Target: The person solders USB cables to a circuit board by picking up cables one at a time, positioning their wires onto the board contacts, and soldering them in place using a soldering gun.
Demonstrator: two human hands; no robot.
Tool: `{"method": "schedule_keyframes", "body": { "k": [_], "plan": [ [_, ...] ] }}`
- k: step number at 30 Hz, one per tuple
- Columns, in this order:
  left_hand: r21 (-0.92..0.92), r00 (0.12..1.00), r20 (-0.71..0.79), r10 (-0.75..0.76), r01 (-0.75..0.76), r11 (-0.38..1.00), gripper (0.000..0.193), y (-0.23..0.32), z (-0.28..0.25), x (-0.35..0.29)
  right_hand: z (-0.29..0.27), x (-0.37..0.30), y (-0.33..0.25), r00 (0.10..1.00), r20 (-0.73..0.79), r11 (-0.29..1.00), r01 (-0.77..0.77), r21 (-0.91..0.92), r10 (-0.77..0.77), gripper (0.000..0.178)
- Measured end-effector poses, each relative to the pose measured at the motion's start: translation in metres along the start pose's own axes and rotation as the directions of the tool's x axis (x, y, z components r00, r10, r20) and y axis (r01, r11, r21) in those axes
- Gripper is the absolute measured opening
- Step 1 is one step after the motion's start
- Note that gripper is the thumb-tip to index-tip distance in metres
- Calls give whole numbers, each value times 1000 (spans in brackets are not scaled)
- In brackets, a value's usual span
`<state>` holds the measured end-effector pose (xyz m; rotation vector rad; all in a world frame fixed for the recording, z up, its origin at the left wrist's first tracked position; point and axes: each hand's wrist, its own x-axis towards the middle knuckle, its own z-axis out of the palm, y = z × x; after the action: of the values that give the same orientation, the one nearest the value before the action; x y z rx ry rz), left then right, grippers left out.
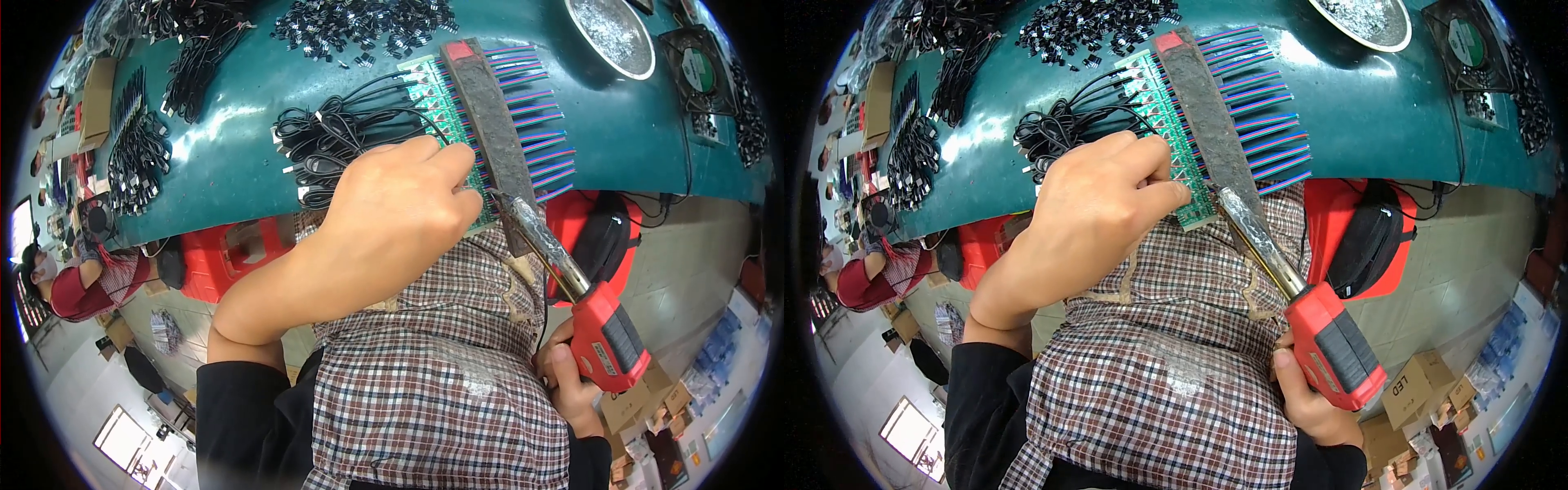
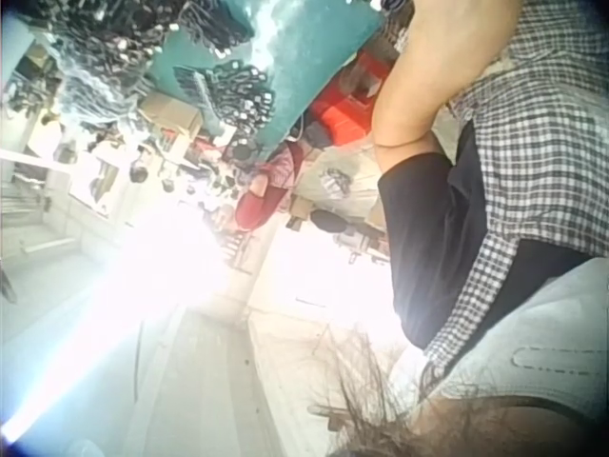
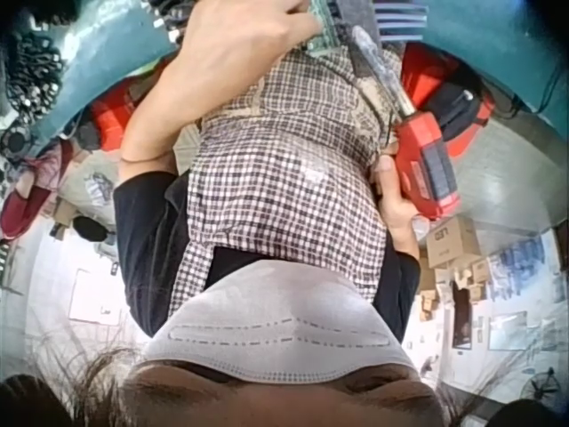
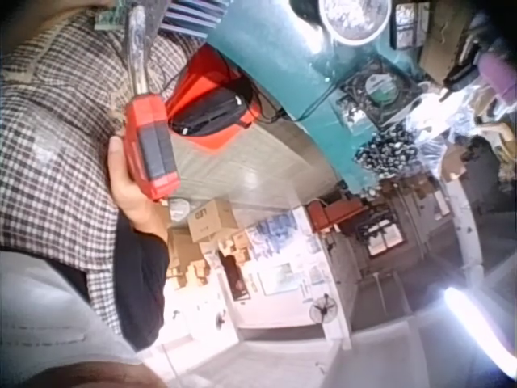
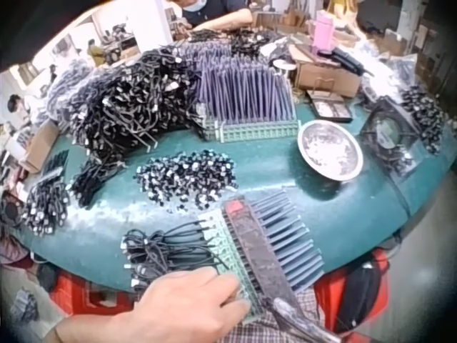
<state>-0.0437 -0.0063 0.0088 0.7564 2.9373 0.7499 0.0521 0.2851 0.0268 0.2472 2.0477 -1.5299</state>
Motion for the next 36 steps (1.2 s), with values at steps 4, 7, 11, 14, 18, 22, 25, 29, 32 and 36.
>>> {"method": "schedule_keyframes", "body": {
  "k": [4, 7, 11, 14, 18, 22, 25, 29, 32, 36],
  "plan": [
    [17, 1000, 16, 2, -2, 1000, 16, -2, -1, 0, 1, 0, -2, 999, -39, 999, 15, 32, -13, 25],
    [24, 1000, 13, -16, 15, 1000, 15, -3, 0, -6, 3, 3, -6, 999, -35, 997, 4, 71, -1, 26],
    [65, 990, 92, -106, 100, 993, 20, 4, -6, -18, 6, 9, -12, 997, -69, 990, -9, 137, 19, 29],
    [-88, 976, 101, -195, 204, 975, 15, 6, -13, -22, 8, 8, -9, 995, -93, 982, 51, 180, -35, 26],
    [45, 850, -418, -320, 372, 927, 12, -36, -29, -26, 10, 10, -5, 992, -120, 964, 75, 256, -45, 21],
    [227, 551, -723, -417, 759, 610, 17, -139, -48, -57, 10, 14, -4, 990, -105, 953, 121, 277, -96, 17],
    [317, 544, -749, -378, 795, 516, 18, -182, -41, -77, 11, 13, -2, 990, -99, 954, 125, 273, -102, 17],
    [87, 474, -706, -526, 796, 600, 17, -176, -33, -83, 14, 14, -2, 987, -122, 959, 132, 252, -104, 17],
    [186, 585, -702, -407, 702, 688, 12, -152, -39, -92, 14, 14, -2, 989, -113, 954, 127, 271, -100, 16],
    [-118, 489, -378, -786, 817, 565, 18, -123, -50, -97, 16, 17, -10, 991, -103, 961, 112, 251, -89, 16]
  ]
}}
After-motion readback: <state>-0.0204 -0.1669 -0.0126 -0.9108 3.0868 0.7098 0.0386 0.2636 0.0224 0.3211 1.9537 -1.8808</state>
